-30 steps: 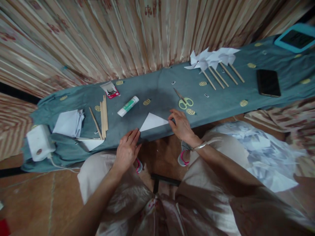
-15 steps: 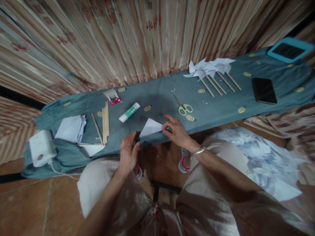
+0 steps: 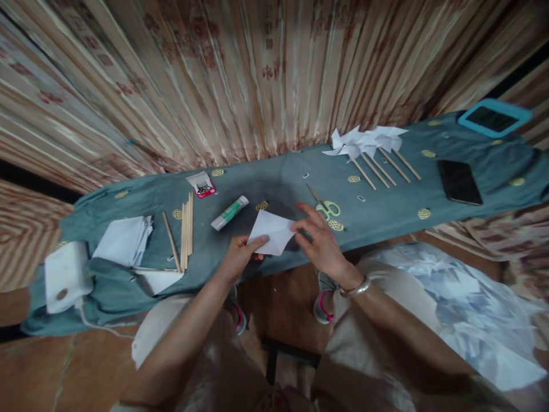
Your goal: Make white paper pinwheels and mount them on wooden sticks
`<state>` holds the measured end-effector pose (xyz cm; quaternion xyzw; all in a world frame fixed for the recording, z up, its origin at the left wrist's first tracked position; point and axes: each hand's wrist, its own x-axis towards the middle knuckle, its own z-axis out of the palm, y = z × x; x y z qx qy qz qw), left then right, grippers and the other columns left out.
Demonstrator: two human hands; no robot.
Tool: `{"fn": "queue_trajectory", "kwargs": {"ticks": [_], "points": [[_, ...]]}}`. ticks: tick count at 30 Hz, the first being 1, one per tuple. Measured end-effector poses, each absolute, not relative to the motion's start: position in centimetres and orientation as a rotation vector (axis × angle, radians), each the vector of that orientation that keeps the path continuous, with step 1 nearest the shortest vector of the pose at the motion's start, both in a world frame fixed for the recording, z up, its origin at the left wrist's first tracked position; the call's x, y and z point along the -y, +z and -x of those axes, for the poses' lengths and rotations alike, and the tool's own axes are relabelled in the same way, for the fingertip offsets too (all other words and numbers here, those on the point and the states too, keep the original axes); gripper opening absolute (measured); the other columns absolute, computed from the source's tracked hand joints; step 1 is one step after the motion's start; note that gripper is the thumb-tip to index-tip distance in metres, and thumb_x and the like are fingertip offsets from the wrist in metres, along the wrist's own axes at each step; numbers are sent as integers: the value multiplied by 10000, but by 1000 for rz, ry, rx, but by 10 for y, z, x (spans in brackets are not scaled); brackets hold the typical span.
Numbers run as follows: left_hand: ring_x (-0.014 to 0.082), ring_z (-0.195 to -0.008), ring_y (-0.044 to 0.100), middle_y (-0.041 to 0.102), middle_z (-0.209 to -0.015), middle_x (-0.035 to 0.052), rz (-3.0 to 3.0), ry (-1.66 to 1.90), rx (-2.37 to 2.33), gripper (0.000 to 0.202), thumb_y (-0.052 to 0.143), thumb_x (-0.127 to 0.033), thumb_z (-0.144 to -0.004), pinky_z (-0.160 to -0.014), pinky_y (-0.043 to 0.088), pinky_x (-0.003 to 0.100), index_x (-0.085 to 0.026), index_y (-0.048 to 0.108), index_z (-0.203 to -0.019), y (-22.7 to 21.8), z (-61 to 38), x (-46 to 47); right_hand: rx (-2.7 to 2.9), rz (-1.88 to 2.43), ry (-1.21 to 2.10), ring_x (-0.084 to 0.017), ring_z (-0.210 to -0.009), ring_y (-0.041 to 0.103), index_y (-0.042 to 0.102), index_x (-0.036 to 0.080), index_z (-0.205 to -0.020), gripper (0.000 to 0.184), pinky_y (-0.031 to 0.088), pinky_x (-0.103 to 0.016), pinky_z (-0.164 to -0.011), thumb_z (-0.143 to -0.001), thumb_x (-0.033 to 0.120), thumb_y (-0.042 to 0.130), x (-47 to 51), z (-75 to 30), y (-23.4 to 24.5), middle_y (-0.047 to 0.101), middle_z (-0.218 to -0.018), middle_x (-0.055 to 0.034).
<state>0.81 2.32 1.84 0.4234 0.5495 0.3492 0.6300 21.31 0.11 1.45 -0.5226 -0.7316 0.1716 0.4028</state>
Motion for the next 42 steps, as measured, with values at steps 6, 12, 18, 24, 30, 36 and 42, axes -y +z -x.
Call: {"fn": "queue_trajectory", "kwargs": {"ticks": [6, 12, 18, 24, 30, 36, 42], "points": [[121, -490, 523, 642, -549, 24, -1009, 948, -1324, 391, 810, -503, -578, -485, 400, 235, -127, 712, -624, 3, -6, -36, 1809, 1446, 221, -237, -1261, 558, 647, 189, -1127, 266, 425, -428, -1080, -954, 234, 451, -18, -237, 13, 609, -1341, -134], [182, -636, 609, 717, -718, 33, -1192, 1096, -1410, 351, 748, -472, -642, -579, 467, 270, -150, 757, -781, -1, 8, -54, 1958, 2050, -50, -302, -975, 667, 677, 96, -1083, 262, 486, -404, -910, -905, 212, 524, -32, -274, 8, 736, -1051, -181], [217, -690, 649, 745, -762, 42, -1250, 1152, -1478, 347, 726, -462, -667, -601, 497, 284, -163, 765, -839, 5, 9, -69, 2012, 2276, -64, -297, -902, 702, 646, 90, -1163, 325, 498, -347, -781, -883, 235, 566, -48, -266, 12, 749, -970, -186], [196, -647, 645, 750, -749, 48, -1146, 1253, -1495, 379, 774, -476, -647, -592, 484, 269, -142, 774, -826, 13, 14, -72, 1580, 1891, 552, -214, -777, 712, 705, 166, -943, 203, 513, -308, -718, -789, 295, 674, -57, -262, 12, 765, -890, -96], [201, -685, 678, 768, -802, 66, -1044, 1344, -1486, 375, 801, -435, -640, -617, 512, 263, -128, 779, -854, 18, 26, -69, 968, 1360, 1463, -167, -671, 683, 705, 180, -995, 476, 479, -258, -578, -624, 438, 855, -21, -230, 0, 753, -782, -49], [168, -647, 668, 768, -793, 52, -915, 1450, -1417, 349, 838, -396, -600, -620, 532, 256, -140, 779, -831, 27, 30, -72, 923, 1163, 1750, -124, -695, 657, 710, 225, -1109, 455, 498, -244, -621, -724, 446, 811, 18, -202, 20, 760, -866, -36], [128, -571, 625, 746, -721, 35, -799, 1530, -1320, 342, 865, -370, -539, -568, 513, 235, -135, 767, -769, 34, 32, -87, 1091, 1020, 1788, -117, -719, 631, 718, 219, -1128, 467, 511, -254, -684, -733, 454, 804, 12, -189, 25, 734, -847, -20]]}}
